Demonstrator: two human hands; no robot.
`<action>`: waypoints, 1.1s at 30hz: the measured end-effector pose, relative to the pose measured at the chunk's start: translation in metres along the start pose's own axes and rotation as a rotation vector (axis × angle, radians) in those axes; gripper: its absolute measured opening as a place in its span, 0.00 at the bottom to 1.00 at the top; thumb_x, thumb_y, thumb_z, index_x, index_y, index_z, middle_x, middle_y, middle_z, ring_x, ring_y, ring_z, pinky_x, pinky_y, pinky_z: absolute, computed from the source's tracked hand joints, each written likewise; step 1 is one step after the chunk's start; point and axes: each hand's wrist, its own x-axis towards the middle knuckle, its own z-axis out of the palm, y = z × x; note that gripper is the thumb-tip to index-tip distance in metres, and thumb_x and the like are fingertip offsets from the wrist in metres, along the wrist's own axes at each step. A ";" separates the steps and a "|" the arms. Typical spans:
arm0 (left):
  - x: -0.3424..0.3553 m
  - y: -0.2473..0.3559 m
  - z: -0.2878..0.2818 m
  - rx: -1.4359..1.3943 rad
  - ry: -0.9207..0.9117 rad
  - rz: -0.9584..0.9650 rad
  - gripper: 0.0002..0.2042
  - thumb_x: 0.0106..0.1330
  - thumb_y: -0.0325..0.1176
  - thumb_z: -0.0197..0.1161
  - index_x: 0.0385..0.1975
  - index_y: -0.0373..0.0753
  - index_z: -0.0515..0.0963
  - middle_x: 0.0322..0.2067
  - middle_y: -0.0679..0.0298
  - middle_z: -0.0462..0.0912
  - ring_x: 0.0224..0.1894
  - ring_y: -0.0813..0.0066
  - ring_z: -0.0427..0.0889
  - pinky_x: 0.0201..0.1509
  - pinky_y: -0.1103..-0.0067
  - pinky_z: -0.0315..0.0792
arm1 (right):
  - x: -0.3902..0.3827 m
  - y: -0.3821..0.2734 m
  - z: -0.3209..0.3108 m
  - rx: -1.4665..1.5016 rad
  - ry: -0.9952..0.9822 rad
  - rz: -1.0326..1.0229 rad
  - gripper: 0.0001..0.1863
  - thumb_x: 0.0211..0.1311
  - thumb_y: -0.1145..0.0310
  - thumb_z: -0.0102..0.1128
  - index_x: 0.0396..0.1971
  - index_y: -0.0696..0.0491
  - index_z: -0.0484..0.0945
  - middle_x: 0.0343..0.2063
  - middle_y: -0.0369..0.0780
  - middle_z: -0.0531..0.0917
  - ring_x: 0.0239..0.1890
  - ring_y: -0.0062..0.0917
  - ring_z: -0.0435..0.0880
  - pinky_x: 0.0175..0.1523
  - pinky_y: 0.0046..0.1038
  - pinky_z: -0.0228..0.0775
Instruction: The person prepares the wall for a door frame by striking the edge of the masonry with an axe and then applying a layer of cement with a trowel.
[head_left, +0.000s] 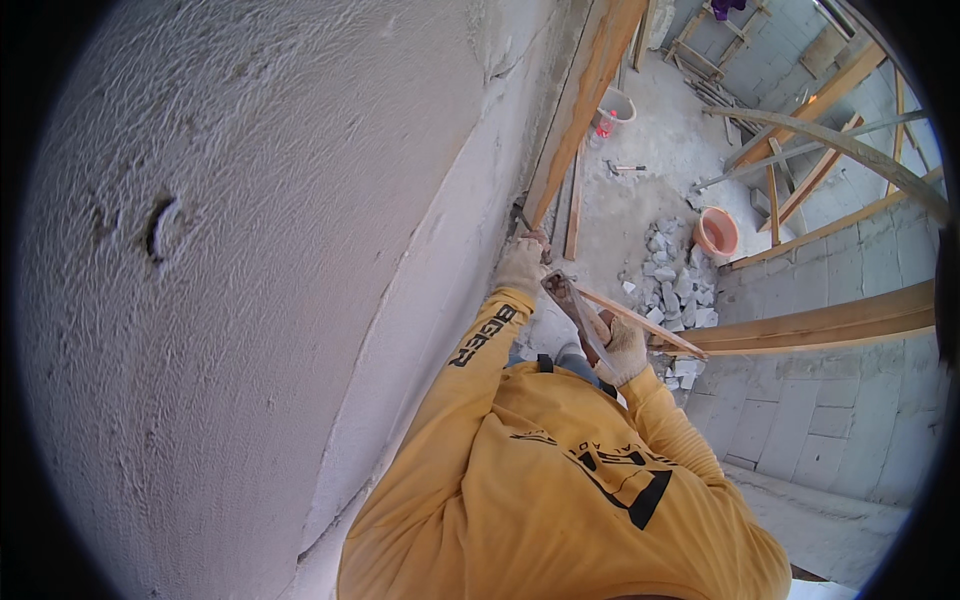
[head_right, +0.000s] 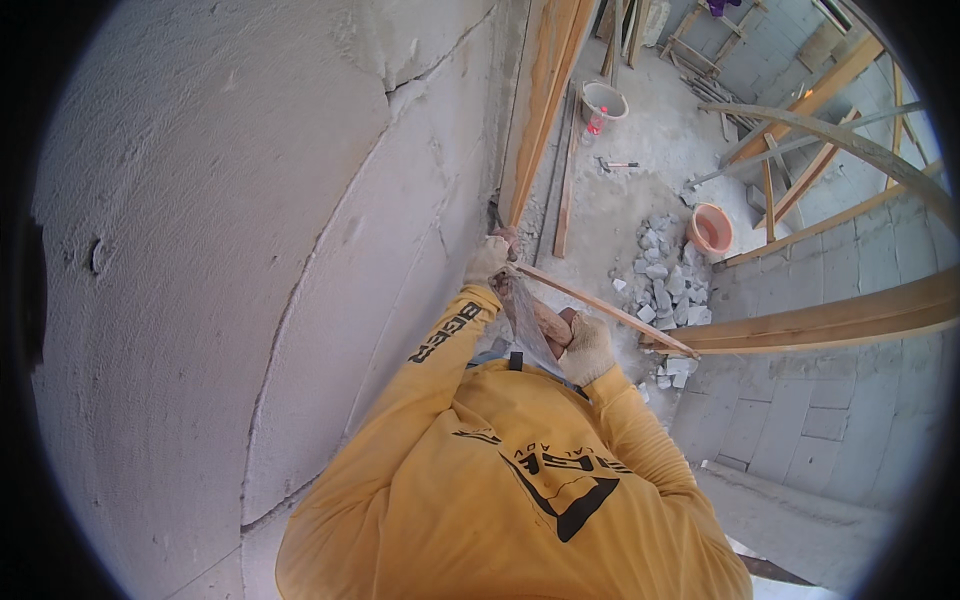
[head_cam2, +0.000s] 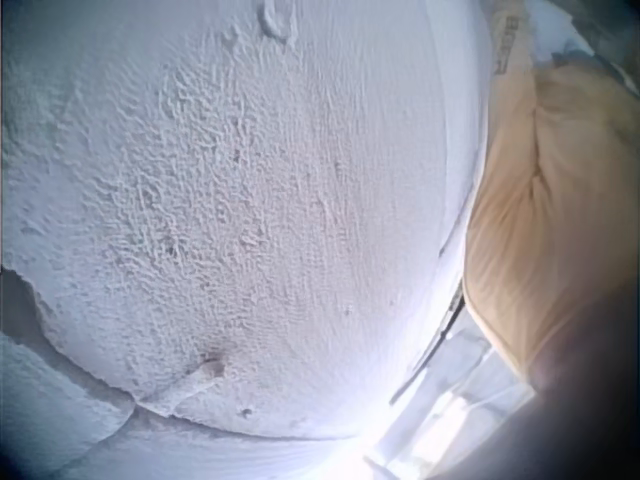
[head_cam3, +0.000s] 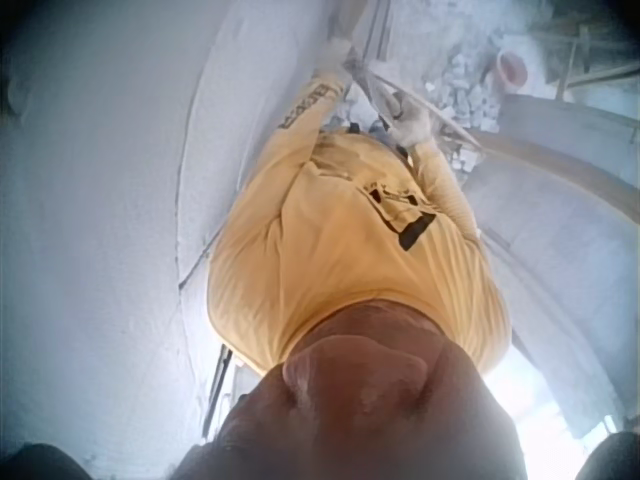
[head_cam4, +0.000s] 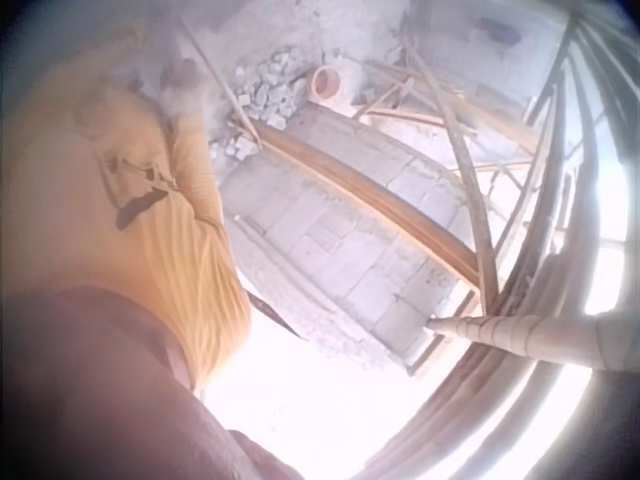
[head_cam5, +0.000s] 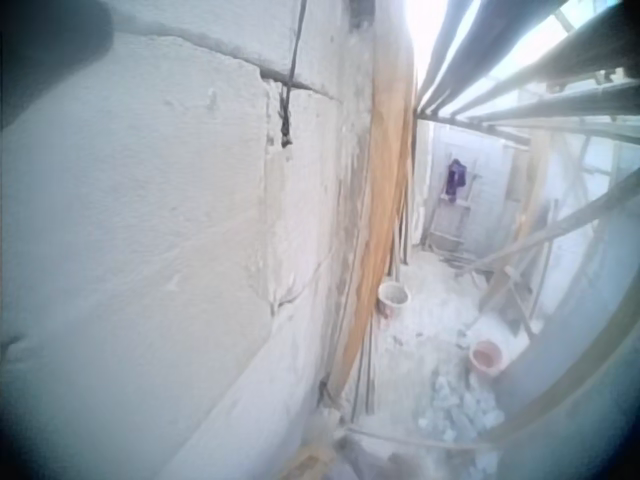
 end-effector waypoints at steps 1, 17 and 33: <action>-0.009 0.049 -0.018 -0.066 0.009 0.027 0.09 0.55 0.27 0.58 0.36 0.40 0.77 0.38 0.54 0.79 0.43 0.53 0.79 0.48 0.64 0.74 | -0.013 0.011 -0.010 -0.032 0.111 -0.038 0.10 0.47 0.66 0.68 0.27 0.54 0.77 0.25 0.47 0.82 0.30 0.44 0.82 0.36 0.36 0.73; -0.008 0.084 -0.076 -0.137 0.062 0.065 0.10 0.54 0.26 0.59 0.37 0.39 0.77 0.43 0.53 0.81 0.49 0.55 0.79 0.52 0.66 0.73 | -0.001 0.081 0.004 0.324 0.007 0.129 0.15 0.48 0.58 0.66 0.27 0.54 0.78 0.24 0.46 0.82 0.30 0.43 0.82 0.34 0.37 0.72; 0.028 0.099 -0.096 -0.242 0.291 -0.225 0.15 0.53 0.24 0.57 0.42 0.37 0.74 0.41 0.54 0.80 0.43 0.50 0.80 0.46 0.62 0.75 | -0.056 -0.003 -0.049 -0.244 -0.131 0.492 0.16 0.53 0.59 0.61 0.31 0.59 0.79 0.28 0.55 0.83 0.34 0.51 0.83 0.40 0.43 0.74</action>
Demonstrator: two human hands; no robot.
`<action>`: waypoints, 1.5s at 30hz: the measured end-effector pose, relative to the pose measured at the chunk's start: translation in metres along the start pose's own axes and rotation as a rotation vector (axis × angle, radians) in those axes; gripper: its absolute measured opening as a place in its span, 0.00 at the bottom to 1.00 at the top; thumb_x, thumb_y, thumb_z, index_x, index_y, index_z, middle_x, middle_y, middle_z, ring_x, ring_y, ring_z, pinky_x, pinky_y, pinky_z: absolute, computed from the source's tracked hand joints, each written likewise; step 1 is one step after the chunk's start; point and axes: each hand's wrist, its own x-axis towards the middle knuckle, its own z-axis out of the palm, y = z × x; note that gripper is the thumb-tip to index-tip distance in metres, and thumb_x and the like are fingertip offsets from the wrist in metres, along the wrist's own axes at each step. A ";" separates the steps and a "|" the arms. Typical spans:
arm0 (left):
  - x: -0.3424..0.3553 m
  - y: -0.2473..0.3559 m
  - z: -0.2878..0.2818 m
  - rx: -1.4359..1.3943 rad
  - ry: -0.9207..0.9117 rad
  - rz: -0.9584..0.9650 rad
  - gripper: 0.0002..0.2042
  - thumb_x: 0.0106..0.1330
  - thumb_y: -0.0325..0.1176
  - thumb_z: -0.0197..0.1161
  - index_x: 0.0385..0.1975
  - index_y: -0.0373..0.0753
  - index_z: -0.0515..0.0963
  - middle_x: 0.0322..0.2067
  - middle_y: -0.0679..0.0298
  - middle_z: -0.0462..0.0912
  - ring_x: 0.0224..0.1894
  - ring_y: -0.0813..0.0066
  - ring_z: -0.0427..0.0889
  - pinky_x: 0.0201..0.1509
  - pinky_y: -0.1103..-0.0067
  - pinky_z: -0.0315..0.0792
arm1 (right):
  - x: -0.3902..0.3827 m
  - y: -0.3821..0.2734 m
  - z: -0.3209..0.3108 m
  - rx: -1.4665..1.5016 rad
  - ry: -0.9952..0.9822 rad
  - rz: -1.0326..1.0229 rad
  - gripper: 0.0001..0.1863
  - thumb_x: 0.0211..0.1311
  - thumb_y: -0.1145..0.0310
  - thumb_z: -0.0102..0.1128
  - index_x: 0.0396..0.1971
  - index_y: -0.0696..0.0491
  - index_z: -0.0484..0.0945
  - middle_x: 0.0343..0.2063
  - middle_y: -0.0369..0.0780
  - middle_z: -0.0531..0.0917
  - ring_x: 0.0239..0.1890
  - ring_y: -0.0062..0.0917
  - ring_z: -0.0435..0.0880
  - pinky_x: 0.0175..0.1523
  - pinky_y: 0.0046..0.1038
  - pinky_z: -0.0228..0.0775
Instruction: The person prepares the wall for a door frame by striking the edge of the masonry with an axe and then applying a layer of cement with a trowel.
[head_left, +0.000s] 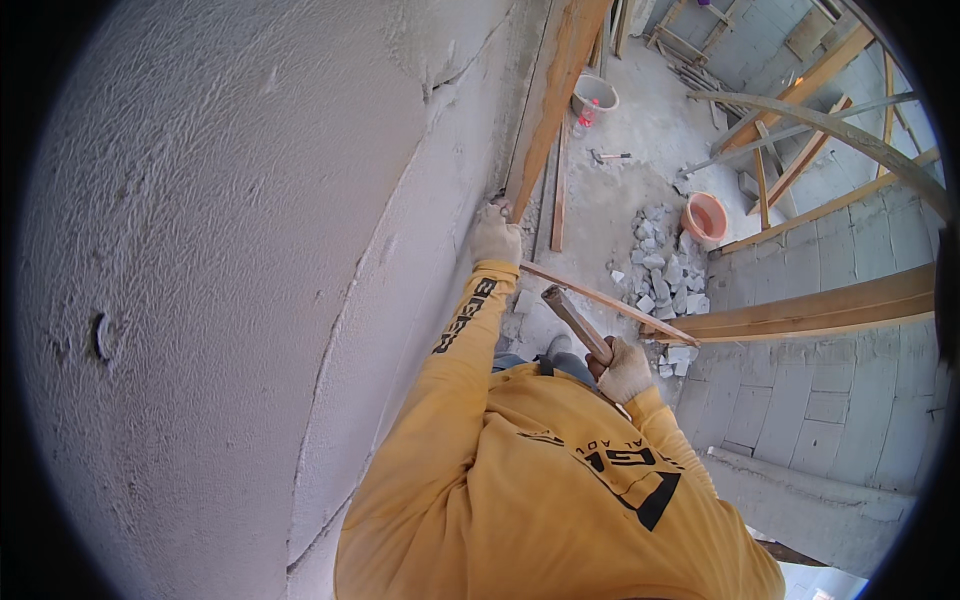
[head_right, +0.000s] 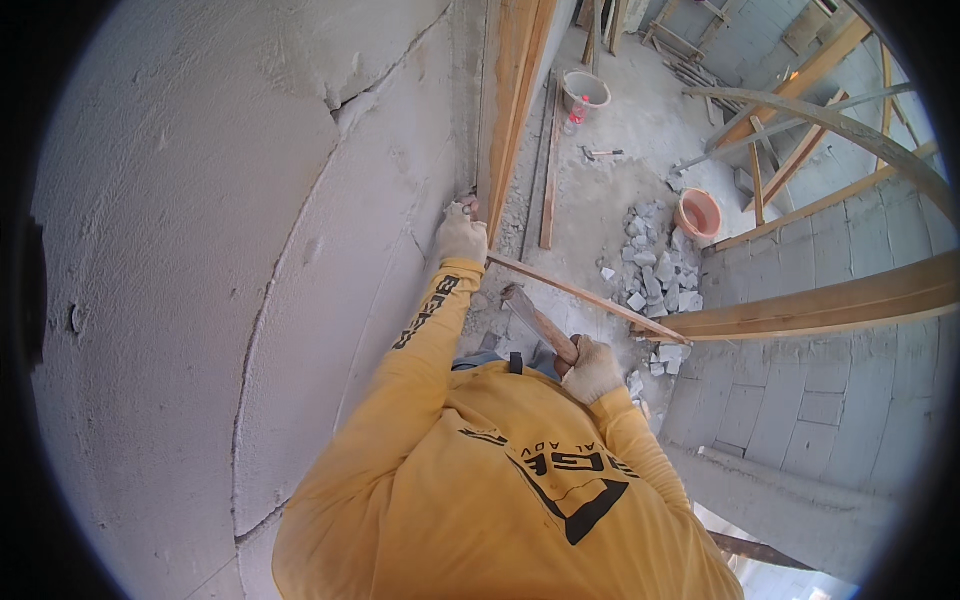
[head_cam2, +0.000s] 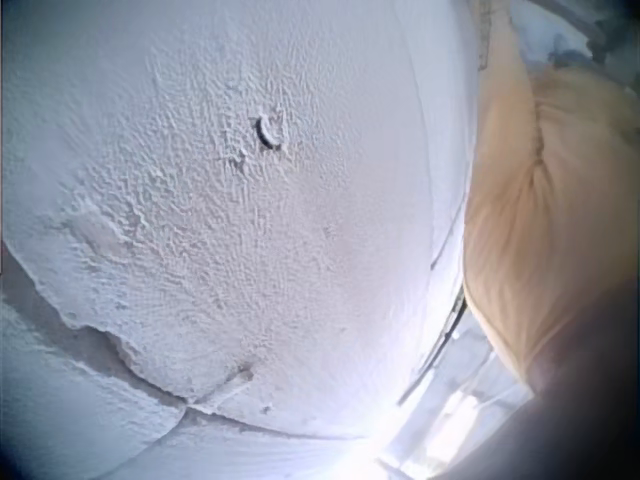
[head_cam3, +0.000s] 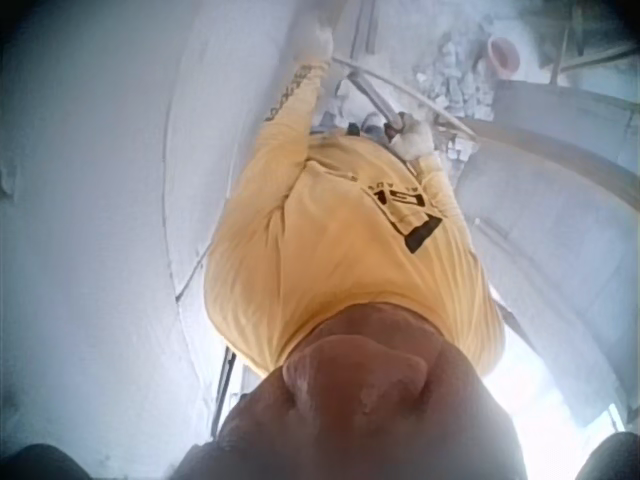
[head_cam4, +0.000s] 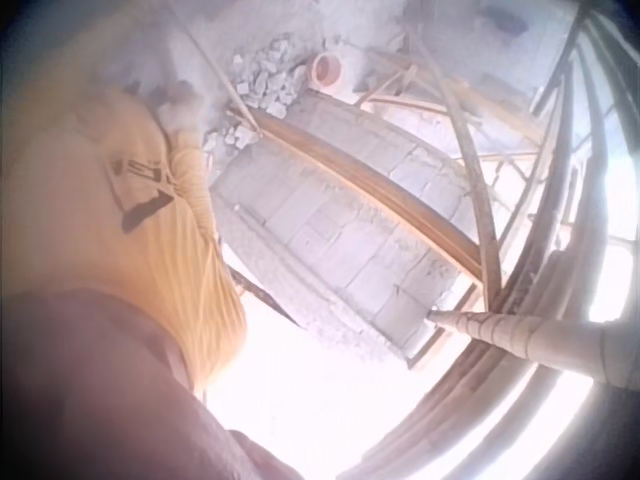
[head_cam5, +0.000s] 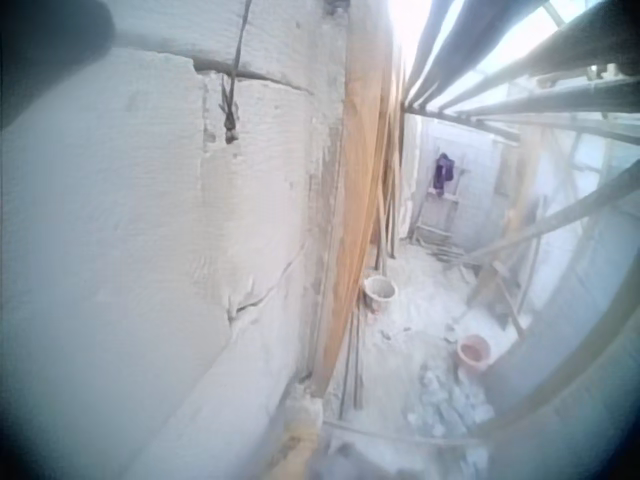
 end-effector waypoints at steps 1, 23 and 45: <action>-0.002 -0.002 0.000 -0.051 0.032 0.014 0.15 0.54 0.24 0.57 0.43 0.37 0.75 0.43 0.53 0.81 0.44 0.51 0.81 0.47 0.63 0.75 | -0.002 0.000 -0.003 0.028 -0.004 0.029 0.16 0.53 0.59 0.61 0.31 0.59 0.79 0.28 0.55 0.83 0.34 0.51 0.83 0.41 0.43 0.74; 0.015 -0.025 -0.010 -0.049 -0.015 0.183 0.12 0.54 0.26 0.59 0.40 0.35 0.76 0.39 0.53 0.82 0.41 0.52 0.82 0.42 0.63 0.77 | 0.032 -0.046 -0.034 0.184 0.096 -0.409 0.16 0.53 0.57 0.64 0.30 0.56 0.78 0.24 0.50 0.81 0.29 0.46 0.82 0.35 0.40 0.73; 0.014 -0.017 0.020 0.115 0.029 0.039 0.12 0.54 0.31 0.61 0.38 0.37 0.76 0.37 0.49 0.83 0.37 0.48 0.82 0.42 0.59 0.76 | 0.131 -0.060 -0.029 0.446 0.393 -0.924 0.08 0.59 0.68 0.62 0.26 0.56 0.74 0.19 0.42 0.74 0.23 0.29 0.75 0.33 0.31 0.68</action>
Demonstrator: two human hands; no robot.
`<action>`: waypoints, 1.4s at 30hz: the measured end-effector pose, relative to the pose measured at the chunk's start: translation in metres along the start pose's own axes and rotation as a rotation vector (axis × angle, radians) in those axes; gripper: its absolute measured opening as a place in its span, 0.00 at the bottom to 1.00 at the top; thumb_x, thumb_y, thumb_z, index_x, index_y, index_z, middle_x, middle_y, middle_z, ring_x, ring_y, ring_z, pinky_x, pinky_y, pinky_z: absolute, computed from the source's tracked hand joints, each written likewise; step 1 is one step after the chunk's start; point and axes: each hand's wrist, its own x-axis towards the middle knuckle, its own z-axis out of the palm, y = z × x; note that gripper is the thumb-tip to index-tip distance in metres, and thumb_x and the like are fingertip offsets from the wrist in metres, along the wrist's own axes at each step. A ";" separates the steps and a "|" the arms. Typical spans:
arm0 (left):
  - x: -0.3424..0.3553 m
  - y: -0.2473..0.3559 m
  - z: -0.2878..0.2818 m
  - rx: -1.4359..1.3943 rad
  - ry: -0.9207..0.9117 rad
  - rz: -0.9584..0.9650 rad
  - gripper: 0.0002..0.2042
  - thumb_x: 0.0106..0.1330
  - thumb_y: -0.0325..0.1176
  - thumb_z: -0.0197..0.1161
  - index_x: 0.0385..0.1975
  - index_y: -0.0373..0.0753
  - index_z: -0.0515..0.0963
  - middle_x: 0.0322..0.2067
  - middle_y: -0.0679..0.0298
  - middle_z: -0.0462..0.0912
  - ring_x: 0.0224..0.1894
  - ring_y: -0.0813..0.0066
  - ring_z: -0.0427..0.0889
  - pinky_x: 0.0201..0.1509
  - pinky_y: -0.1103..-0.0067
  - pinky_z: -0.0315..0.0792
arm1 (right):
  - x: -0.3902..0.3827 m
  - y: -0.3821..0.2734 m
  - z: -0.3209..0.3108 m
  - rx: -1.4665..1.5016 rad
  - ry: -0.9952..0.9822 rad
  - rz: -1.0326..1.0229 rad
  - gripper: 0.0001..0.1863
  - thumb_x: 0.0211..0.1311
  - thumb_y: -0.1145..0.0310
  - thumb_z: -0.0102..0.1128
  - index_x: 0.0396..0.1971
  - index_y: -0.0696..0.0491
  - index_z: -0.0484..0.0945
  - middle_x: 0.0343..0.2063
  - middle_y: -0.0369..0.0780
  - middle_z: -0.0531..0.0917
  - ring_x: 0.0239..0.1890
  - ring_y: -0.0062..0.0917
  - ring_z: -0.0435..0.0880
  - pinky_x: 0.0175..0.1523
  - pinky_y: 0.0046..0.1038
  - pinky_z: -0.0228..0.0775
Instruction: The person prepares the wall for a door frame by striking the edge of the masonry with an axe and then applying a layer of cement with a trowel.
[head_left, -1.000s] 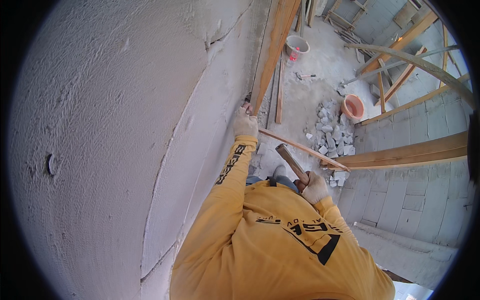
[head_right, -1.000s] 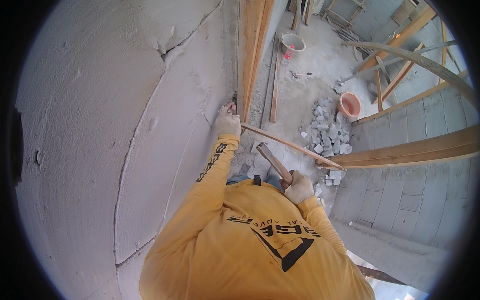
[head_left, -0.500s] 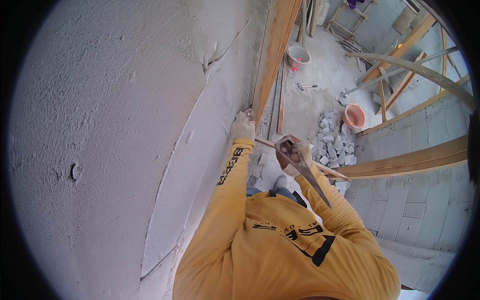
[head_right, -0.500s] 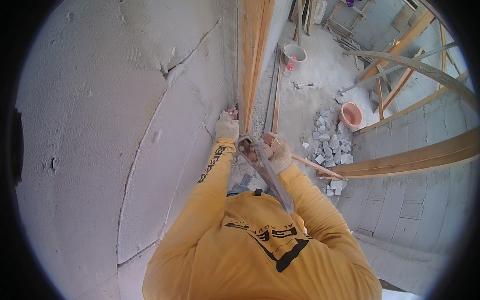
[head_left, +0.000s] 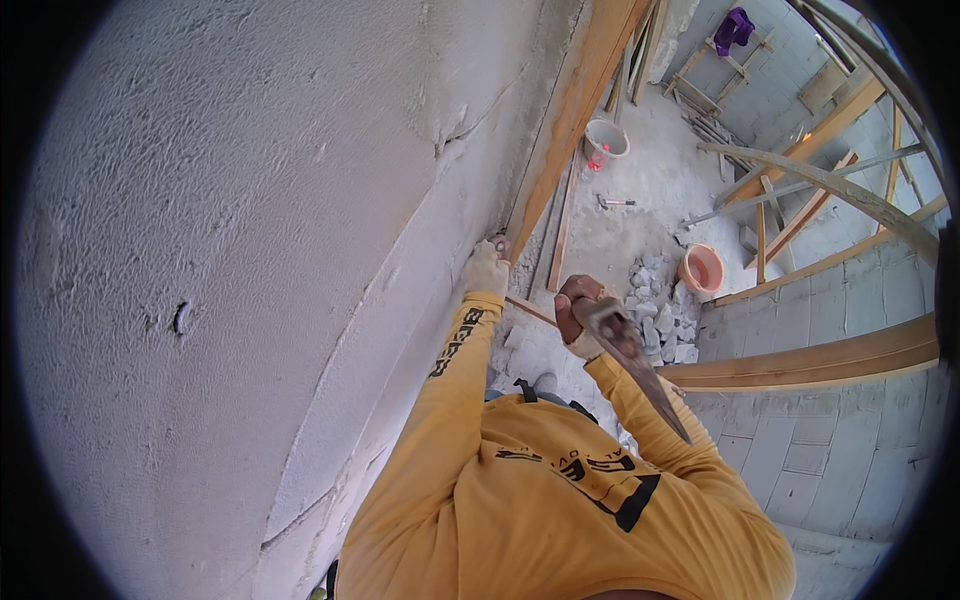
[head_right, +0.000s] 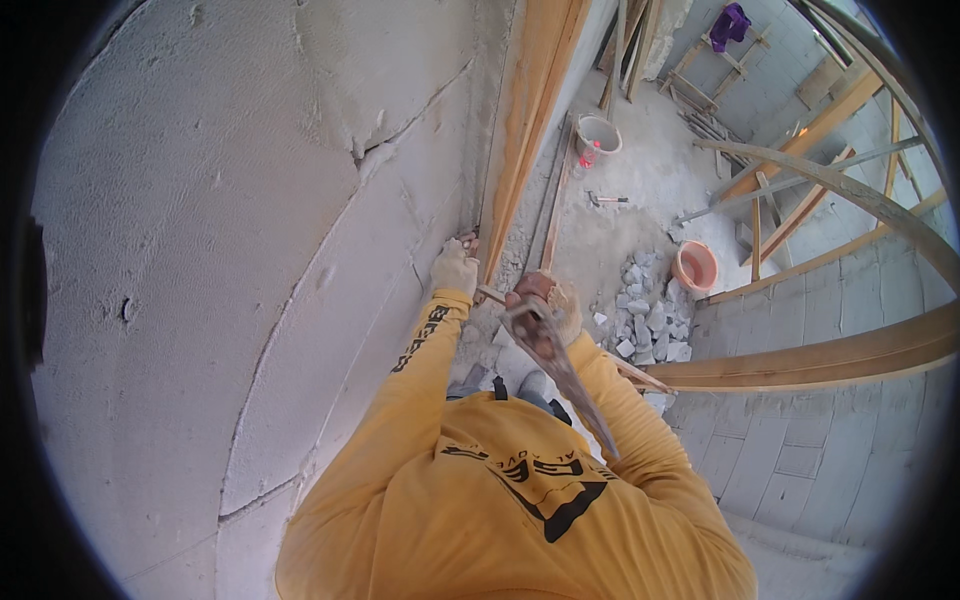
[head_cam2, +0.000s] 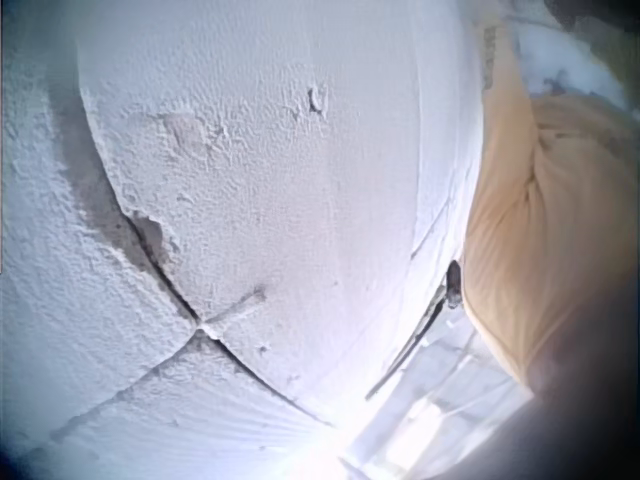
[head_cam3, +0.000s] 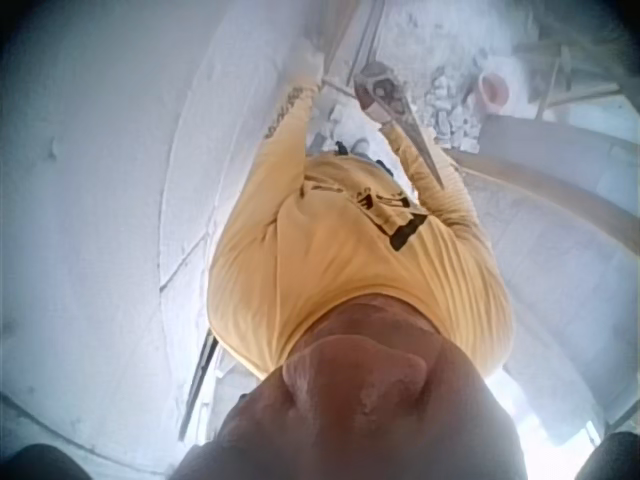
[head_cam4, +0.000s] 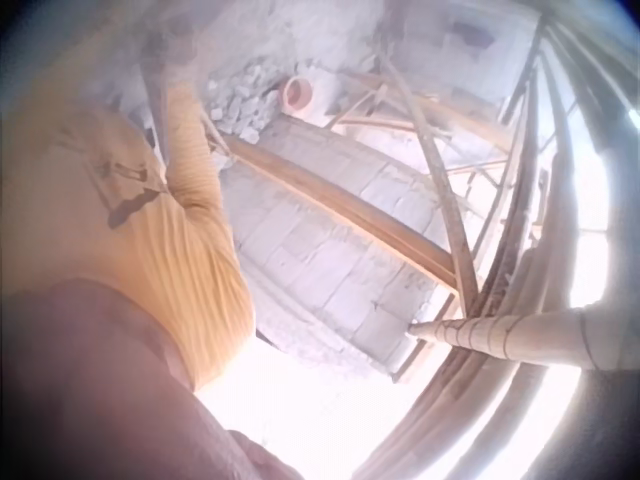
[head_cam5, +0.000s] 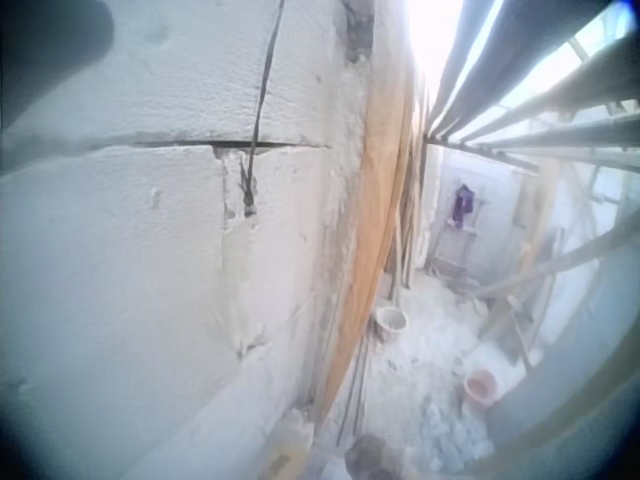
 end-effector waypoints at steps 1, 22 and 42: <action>0.000 -0.019 0.007 0.037 0.027 -0.006 0.12 0.54 0.31 0.61 0.39 0.36 0.77 0.38 0.49 0.83 0.37 0.48 0.83 0.42 0.59 0.76 | 0.009 -0.004 0.004 -0.251 -0.277 0.321 0.10 0.58 0.65 0.61 0.30 0.57 0.76 0.24 0.47 0.79 0.29 0.38 0.79 0.37 0.36 0.70; -0.004 -0.118 0.088 -0.559 0.208 -0.265 0.11 0.67 0.31 0.50 0.41 0.36 0.78 0.37 0.58 0.83 0.35 0.60 0.83 0.40 0.68 0.77 | 0.024 -0.055 -0.004 -0.469 -0.617 0.544 0.17 0.55 0.62 0.67 0.35 0.60 0.76 0.27 0.49 0.83 0.32 0.48 0.81 0.37 0.34 0.72; -0.003 -0.006 -0.009 -0.148 -0.014 -0.137 0.12 0.56 0.26 0.58 0.41 0.35 0.76 0.38 0.50 0.84 0.41 0.51 0.83 0.46 0.65 0.77 | 0.016 -0.070 -0.038 -0.281 -0.319 0.595 0.17 0.57 0.59 0.67 0.36 0.60 0.79 0.20 0.48 0.82 0.25 0.39 0.83 0.33 0.36 0.73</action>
